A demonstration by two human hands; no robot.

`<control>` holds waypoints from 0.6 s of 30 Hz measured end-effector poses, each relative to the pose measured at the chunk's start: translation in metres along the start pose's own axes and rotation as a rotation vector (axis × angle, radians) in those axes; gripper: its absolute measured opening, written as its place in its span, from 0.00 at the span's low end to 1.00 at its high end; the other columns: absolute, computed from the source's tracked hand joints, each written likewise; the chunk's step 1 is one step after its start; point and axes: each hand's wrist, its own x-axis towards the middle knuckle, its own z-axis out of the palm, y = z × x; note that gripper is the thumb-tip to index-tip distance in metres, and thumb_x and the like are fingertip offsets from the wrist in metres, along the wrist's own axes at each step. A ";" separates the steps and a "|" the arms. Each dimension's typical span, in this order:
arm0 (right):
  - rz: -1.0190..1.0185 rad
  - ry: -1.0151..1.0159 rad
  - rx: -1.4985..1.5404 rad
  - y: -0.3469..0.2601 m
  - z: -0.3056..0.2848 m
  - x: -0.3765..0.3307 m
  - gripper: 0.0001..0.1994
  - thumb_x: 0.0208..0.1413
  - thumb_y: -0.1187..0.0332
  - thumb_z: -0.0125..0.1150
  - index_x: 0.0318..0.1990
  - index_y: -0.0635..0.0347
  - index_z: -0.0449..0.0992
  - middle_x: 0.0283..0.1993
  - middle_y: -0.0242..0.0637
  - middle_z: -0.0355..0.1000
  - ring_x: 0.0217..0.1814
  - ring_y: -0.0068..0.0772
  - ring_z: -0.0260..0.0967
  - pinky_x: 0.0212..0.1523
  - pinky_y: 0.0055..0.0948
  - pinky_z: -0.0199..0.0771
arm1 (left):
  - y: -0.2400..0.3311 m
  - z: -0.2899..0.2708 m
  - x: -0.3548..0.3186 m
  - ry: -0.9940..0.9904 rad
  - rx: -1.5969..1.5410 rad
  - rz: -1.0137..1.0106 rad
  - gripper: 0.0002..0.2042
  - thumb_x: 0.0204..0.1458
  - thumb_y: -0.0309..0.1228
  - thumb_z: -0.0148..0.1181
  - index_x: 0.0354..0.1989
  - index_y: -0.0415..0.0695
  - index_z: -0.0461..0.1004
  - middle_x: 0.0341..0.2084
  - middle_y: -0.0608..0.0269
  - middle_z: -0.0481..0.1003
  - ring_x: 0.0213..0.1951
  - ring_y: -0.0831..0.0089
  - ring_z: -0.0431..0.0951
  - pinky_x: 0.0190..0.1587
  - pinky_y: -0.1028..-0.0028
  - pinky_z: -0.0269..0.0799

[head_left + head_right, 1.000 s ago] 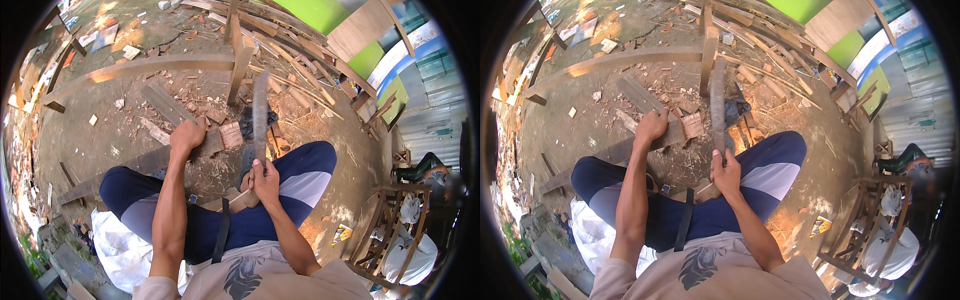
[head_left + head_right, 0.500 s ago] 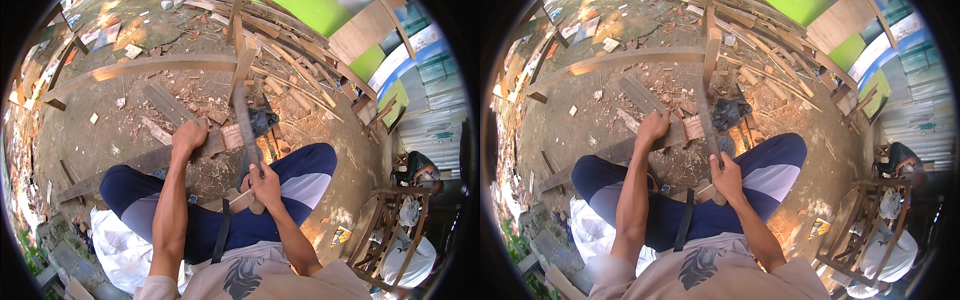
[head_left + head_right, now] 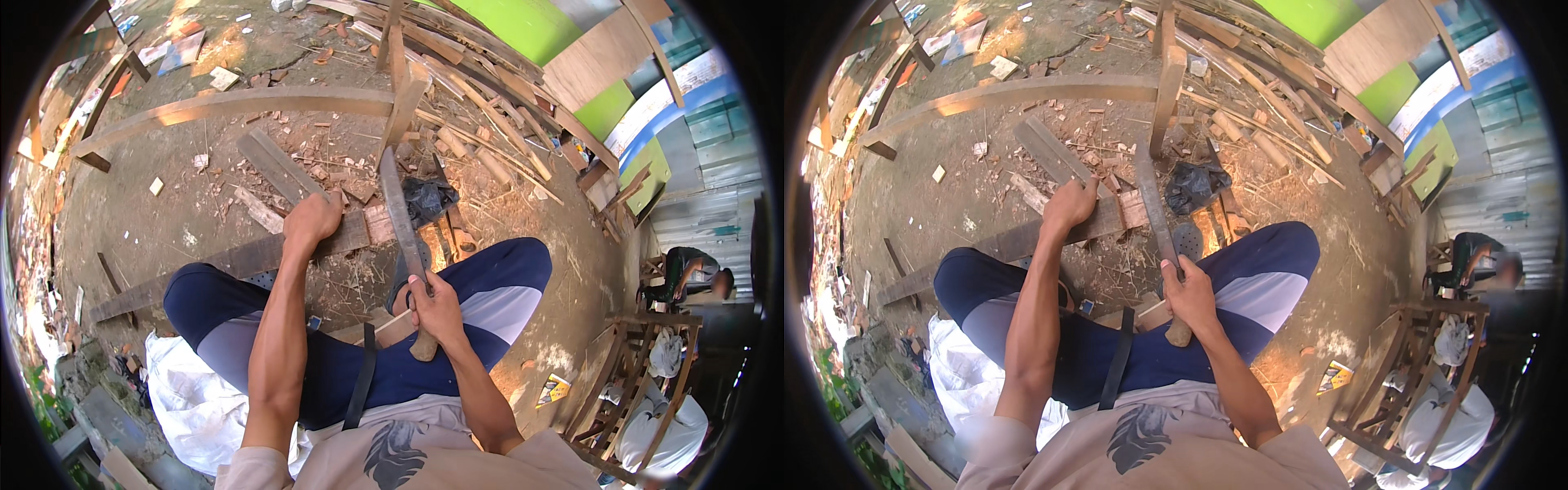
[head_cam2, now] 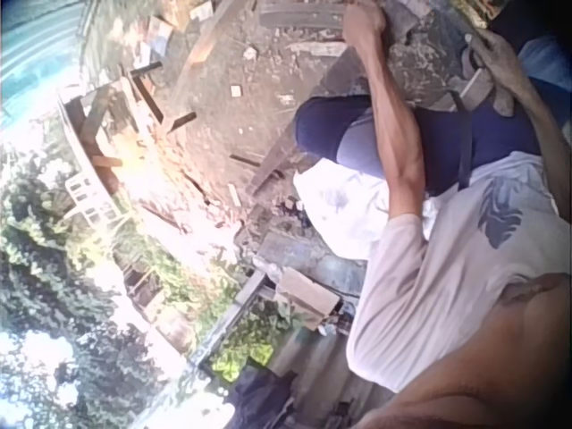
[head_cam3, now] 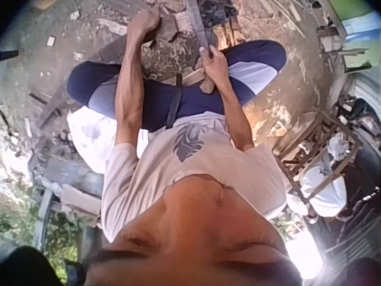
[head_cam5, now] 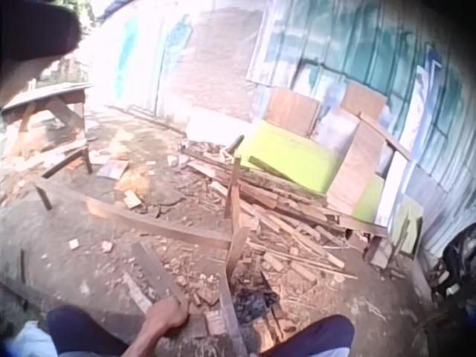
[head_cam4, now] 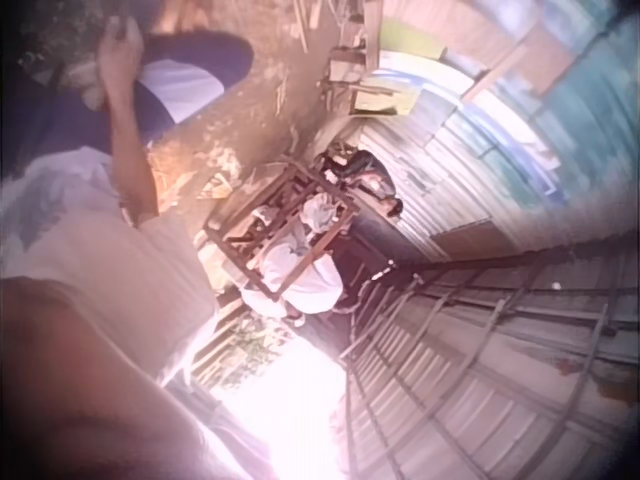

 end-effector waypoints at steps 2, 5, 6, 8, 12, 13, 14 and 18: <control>-0.047 0.074 0.239 0.003 0.005 -0.001 0.12 0.69 0.62 0.53 0.36 0.61 0.69 0.18 0.28 0.64 0.14 0.19 0.63 0.15 0.23 0.63 | -0.003 0.001 0.002 -0.002 0.002 -0.005 0.37 0.63 0.57 0.38 0.51 0.29 0.76 0.48 0.29 0.76 0.54 0.40 0.76 0.59 0.51 0.69; -0.104 0.122 0.367 0.008 0.011 -0.001 0.13 0.68 0.62 0.54 0.35 0.62 0.70 0.18 0.29 0.65 0.14 0.20 0.64 0.15 0.25 0.64 | -0.002 0.001 0.004 -0.006 0.008 -0.001 0.37 0.63 0.57 0.38 0.51 0.29 0.77 0.48 0.29 0.76 0.54 0.39 0.76 0.59 0.51 0.69; -0.073 0.062 0.252 0.009 0.006 -0.001 0.12 0.69 0.62 0.54 0.36 0.62 0.70 0.18 0.29 0.65 0.14 0.19 0.63 0.15 0.24 0.63 | -0.001 0.001 0.004 -0.007 0.006 0.003 0.37 0.63 0.57 0.38 0.51 0.29 0.77 0.48 0.29 0.76 0.55 0.39 0.76 0.59 0.52 0.69; -0.012 -0.062 0.020 0.006 -0.002 -0.001 0.11 0.70 0.64 0.53 0.38 0.61 0.69 0.19 0.28 0.65 0.14 0.19 0.63 0.14 0.24 0.62 | -0.001 0.001 0.004 -0.005 0.004 0.003 0.37 0.63 0.57 0.38 0.51 0.29 0.77 0.48 0.29 0.76 0.55 0.40 0.76 0.59 0.52 0.68; -0.114 0.177 0.474 0.002 0.012 -0.006 0.14 0.68 0.62 0.55 0.34 0.62 0.69 0.18 0.30 0.66 0.12 0.20 0.63 0.14 0.26 0.63 | 0.002 -0.001 0.001 -0.016 0.012 -0.007 0.37 0.63 0.57 0.38 0.51 0.29 0.76 0.49 0.30 0.75 0.55 0.40 0.76 0.60 0.52 0.68; -0.116 0.137 0.278 0.014 0.008 -0.002 0.14 0.68 0.62 0.55 0.33 0.63 0.69 0.17 0.30 0.65 0.12 0.20 0.62 0.14 0.26 0.62 | 0.004 -0.001 0.000 -0.025 0.016 -0.008 0.37 0.63 0.57 0.38 0.51 0.29 0.76 0.49 0.30 0.75 0.55 0.40 0.76 0.60 0.52 0.67; -0.072 0.092 0.218 0.011 0.004 -0.003 0.13 0.68 0.62 0.55 0.34 0.63 0.69 0.17 0.30 0.65 0.12 0.20 0.62 0.14 0.26 0.62 | 0.002 -0.001 0.001 -0.015 0.007 -0.001 0.37 0.63 0.57 0.38 0.51 0.29 0.76 0.49 0.30 0.75 0.55 0.40 0.76 0.60 0.52 0.68; -0.041 0.093 0.271 0.005 0.003 -0.006 0.14 0.68 0.62 0.56 0.36 0.64 0.69 0.17 0.32 0.66 0.12 0.20 0.63 0.14 0.26 0.63 | -0.005 0.004 0.005 0.008 0.003 0.004 0.37 0.63 0.57 0.38 0.50 0.29 0.77 0.48 0.30 0.76 0.55 0.39 0.76 0.60 0.52 0.68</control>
